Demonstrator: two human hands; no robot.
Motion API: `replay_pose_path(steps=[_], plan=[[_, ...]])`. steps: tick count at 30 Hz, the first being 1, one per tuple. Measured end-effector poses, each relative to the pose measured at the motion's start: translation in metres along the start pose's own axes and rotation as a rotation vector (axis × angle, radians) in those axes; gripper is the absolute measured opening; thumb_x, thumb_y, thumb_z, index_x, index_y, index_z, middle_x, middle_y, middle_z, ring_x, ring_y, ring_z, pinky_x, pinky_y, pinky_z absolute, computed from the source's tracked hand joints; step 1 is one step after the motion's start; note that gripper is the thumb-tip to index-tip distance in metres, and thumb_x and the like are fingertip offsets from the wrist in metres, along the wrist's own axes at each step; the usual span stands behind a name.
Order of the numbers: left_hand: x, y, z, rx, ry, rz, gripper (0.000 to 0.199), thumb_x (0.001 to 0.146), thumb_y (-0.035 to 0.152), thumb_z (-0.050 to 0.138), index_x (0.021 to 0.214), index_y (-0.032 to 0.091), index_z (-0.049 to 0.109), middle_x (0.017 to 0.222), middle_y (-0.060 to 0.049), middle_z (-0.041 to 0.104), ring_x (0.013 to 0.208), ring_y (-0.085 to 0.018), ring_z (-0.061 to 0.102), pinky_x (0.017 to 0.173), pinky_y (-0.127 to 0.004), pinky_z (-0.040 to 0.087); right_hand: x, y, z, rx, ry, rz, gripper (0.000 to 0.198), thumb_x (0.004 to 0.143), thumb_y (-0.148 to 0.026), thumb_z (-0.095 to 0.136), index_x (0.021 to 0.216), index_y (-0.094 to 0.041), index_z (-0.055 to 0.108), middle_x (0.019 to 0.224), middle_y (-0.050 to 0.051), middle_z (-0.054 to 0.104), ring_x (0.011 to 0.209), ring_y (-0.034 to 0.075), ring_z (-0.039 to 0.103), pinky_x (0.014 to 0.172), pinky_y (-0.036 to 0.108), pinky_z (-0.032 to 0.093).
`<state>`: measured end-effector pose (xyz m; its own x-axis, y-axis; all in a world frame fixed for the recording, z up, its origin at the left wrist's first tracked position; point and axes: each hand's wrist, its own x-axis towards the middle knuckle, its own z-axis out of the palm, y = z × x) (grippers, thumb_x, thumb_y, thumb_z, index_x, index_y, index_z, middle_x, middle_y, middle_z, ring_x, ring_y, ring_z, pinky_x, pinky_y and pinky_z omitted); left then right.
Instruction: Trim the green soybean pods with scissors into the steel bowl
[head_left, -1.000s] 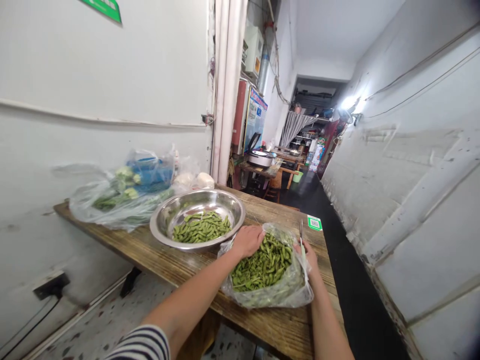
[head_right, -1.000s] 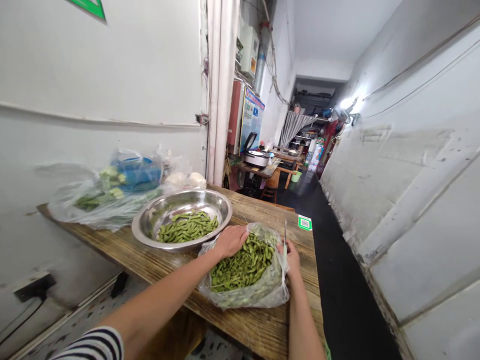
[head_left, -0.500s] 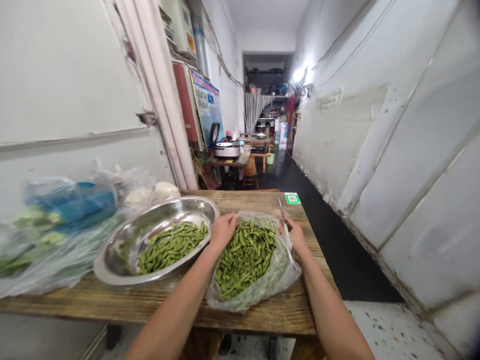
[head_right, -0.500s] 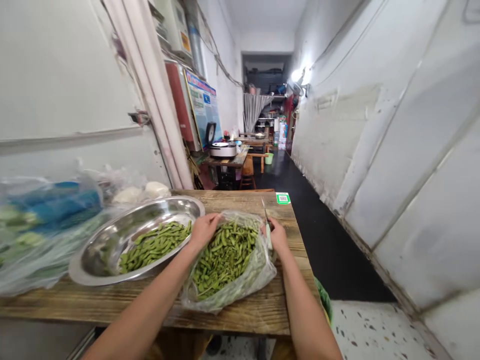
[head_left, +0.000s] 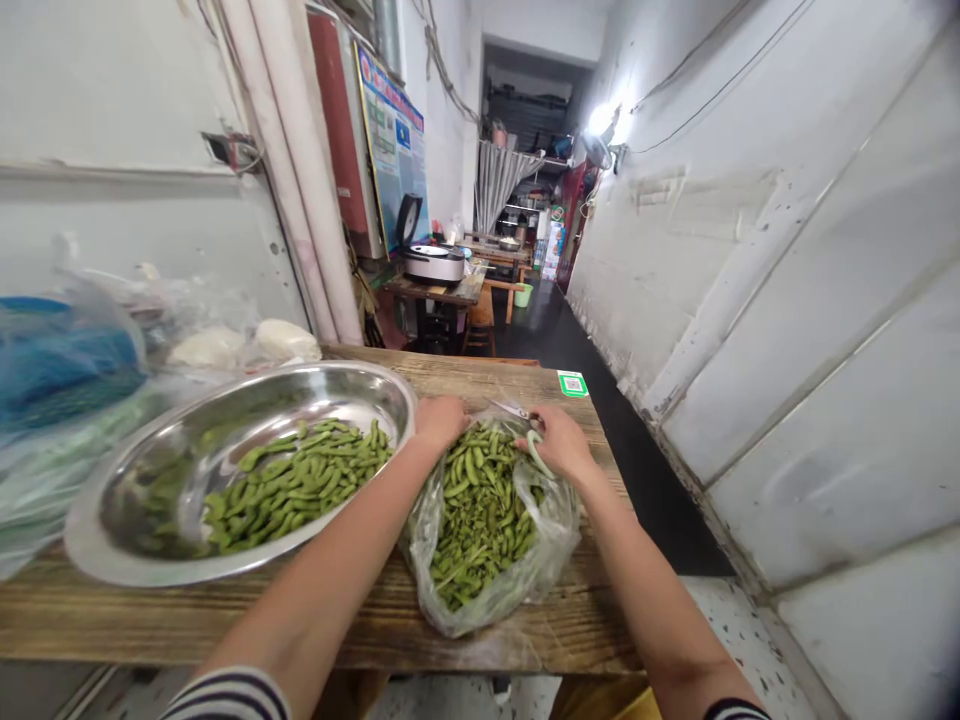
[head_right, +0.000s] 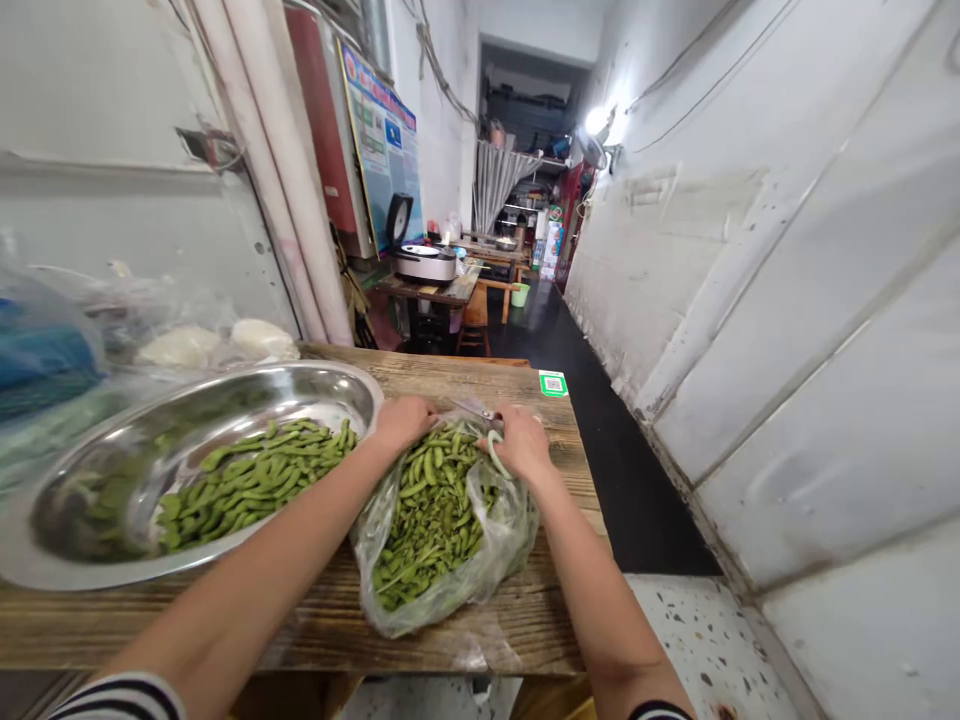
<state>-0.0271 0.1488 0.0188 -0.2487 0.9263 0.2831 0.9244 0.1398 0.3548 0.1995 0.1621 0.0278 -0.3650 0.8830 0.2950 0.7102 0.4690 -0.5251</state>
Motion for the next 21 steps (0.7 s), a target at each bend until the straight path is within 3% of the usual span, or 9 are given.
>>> replay_pose_path(steps=[4,6,9,12,13,15,17,19,21], plan=[[-0.025,0.002,-0.012,-0.032,0.101,0.088,0.034,0.084,0.030,0.051,0.110,0.015,0.068,0.113,-0.014,0.068,0.110,-0.026,0.058,0.096,-0.035,0.040,0.000,0.012,0.007,0.024,0.031,0.116,0.033,0.072,-0.032,0.068,0.103,-0.020,0.066,0.091,0.007,0.068,0.081,0.020,0.062,0.072,0.028,0.044],[-0.043,0.002,-0.020,-0.080,0.153,0.225,0.033,0.089,0.030,0.045,0.110,0.016,0.067,0.115,-0.011,0.067,0.111,-0.022,0.056,0.098,-0.033,0.038,-0.001,0.019,0.006,0.060,0.067,0.163,0.032,0.074,-0.034,0.065,0.103,-0.019,0.066,0.087,0.006,0.069,0.079,0.021,0.063,0.070,0.029,0.045],[-0.066,0.004,-0.022,-0.103,0.044,0.471,0.027,0.088,0.026,0.048,0.101,0.018,0.070,0.103,-0.009,0.071,0.099,-0.022,0.061,0.091,-0.034,0.043,-0.008,0.015,-0.006,0.115,0.147,0.196,0.041,0.077,-0.042,0.062,0.111,-0.018,0.062,0.091,0.008,0.068,0.081,0.022,0.062,0.073,0.032,0.045],[-0.072,0.010,-0.018,-0.015,-0.055,0.463,0.026,0.087,0.022,0.049,0.102,0.018,0.070,0.099,-0.010,0.071,0.092,-0.024,0.062,0.086,-0.037,0.045,-0.024,-0.012,-0.025,0.320,0.209,0.107,0.047,0.078,-0.052,0.059,0.111,-0.018,0.058,0.091,0.007,0.066,0.079,0.020,0.060,0.073,0.031,0.046],[-0.071,0.012,-0.018,0.004,-0.067,0.436,0.026,0.086,0.022,0.050,0.102,0.018,0.070,0.098,-0.010,0.071,0.092,-0.025,0.063,0.085,-0.038,0.045,-0.032,-0.023,-0.032,0.484,0.164,0.048,0.046,0.078,-0.054,0.059,0.108,-0.018,0.057,0.086,0.005,0.065,0.075,0.019,0.060,0.071,0.031,0.047],[-0.068,0.016,-0.020,0.017,-0.090,0.402,0.024,0.085,0.020,0.051,0.099,0.017,0.071,0.096,-0.011,0.072,0.091,-0.026,0.063,0.085,-0.038,0.045,-0.054,-0.047,-0.043,0.837,-0.101,-0.019,0.042,0.084,-0.057,0.052,0.105,-0.021,0.054,0.080,0.002,0.061,0.070,0.017,0.060,0.067,0.030,0.048],[-0.070,0.019,-0.028,0.014,-0.107,0.382,0.023,0.082,0.016,0.051,0.094,0.016,0.072,0.091,-0.012,0.071,0.089,-0.027,0.063,0.084,-0.039,0.045,-0.080,-0.064,-0.049,1.030,-0.348,-0.020,0.042,0.087,-0.059,0.046,0.105,-0.021,0.052,0.079,0.002,0.060,0.068,0.017,0.060,0.064,0.030,0.048],[-0.082,0.022,-0.039,-0.040,-0.086,0.335,0.025,0.081,0.015,0.051,0.095,0.015,0.072,0.088,-0.012,0.071,0.087,-0.027,0.063,0.083,-0.039,0.046,-0.105,-0.071,-0.048,1.003,-0.398,0.023,0.039,0.088,-0.055,0.048,0.106,-0.021,0.052,0.078,0.001,0.058,0.068,0.015,0.057,0.065,0.028,0.047],[-0.102,0.024,-0.047,-0.211,-0.026,0.252,0.028,0.082,0.018,0.051,0.102,0.016,0.070,0.092,-0.011,0.071,0.089,-0.026,0.063,0.083,-0.037,0.046,-0.129,-0.070,-0.043,0.835,-0.395,0.034,0.038,0.086,-0.053,0.053,0.104,-0.020,0.054,0.071,-0.001,0.055,0.064,0.013,0.052,0.061,0.024,0.043]])
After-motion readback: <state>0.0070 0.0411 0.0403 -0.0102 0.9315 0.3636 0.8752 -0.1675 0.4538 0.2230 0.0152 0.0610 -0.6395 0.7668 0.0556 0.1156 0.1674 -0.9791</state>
